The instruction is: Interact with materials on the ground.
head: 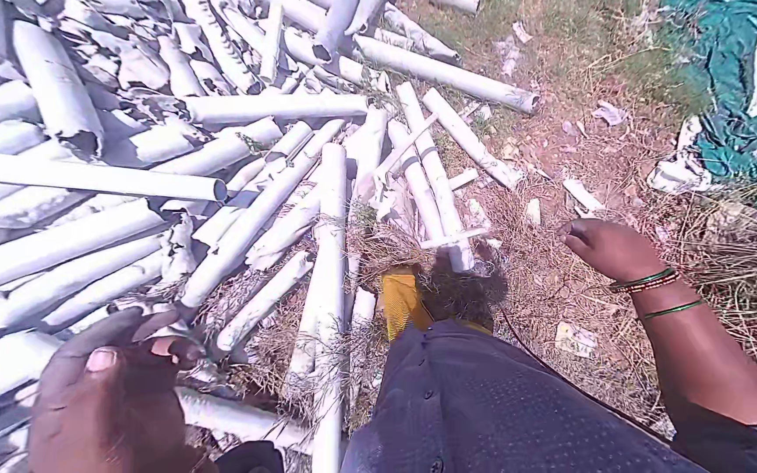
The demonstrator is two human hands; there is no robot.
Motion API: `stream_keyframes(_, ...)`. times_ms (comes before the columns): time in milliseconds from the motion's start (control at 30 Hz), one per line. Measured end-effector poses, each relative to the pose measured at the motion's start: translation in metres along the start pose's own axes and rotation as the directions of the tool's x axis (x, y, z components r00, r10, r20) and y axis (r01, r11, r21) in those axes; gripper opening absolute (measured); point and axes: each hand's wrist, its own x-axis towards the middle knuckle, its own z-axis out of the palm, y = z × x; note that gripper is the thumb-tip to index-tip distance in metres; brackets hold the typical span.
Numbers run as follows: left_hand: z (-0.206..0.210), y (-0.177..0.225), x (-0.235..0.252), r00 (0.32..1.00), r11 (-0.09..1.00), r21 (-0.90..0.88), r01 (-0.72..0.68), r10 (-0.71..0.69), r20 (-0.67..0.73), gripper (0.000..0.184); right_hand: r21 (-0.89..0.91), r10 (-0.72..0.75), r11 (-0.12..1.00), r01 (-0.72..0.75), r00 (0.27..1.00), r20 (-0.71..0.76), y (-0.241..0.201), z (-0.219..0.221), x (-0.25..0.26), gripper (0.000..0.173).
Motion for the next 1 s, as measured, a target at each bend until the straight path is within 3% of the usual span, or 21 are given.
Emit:
stream_keyframes(233,0.013,-0.029,-0.057,0.991,0.999,-0.029,0.040,-0.036,0.129,0.024,-0.069,0.207,0.976,-0.205,0.978,0.027,0.050,0.036,-0.116,0.025)
stream_keyframes(467,0.041,-0.079,-0.092,0.967,0.986,-0.138,0.089,-0.053,0.248,0.026,-0.105,0.361,0.932,-0.347,0.918,0.166,0.079,0.047,-0.201,0.033)
stream_keyframes(833,0.115,-0.072,-0.100,0.939,0.975,-0.091,0.204,-0.169,0.299,0.028,-0.037,0.423,0.904,-0.425,0.882,0.207,0.125,0.044,-0.216,0.034)
stream_keyframes(1000,0.196,-0.064,-0.089,0.934,0.954,-0.102,0.282,-0.248,0.258,0.029,-0.008,0.479,0.872,-0.490,0.850,0.218,0.192,0.024,-0.200,0.034)
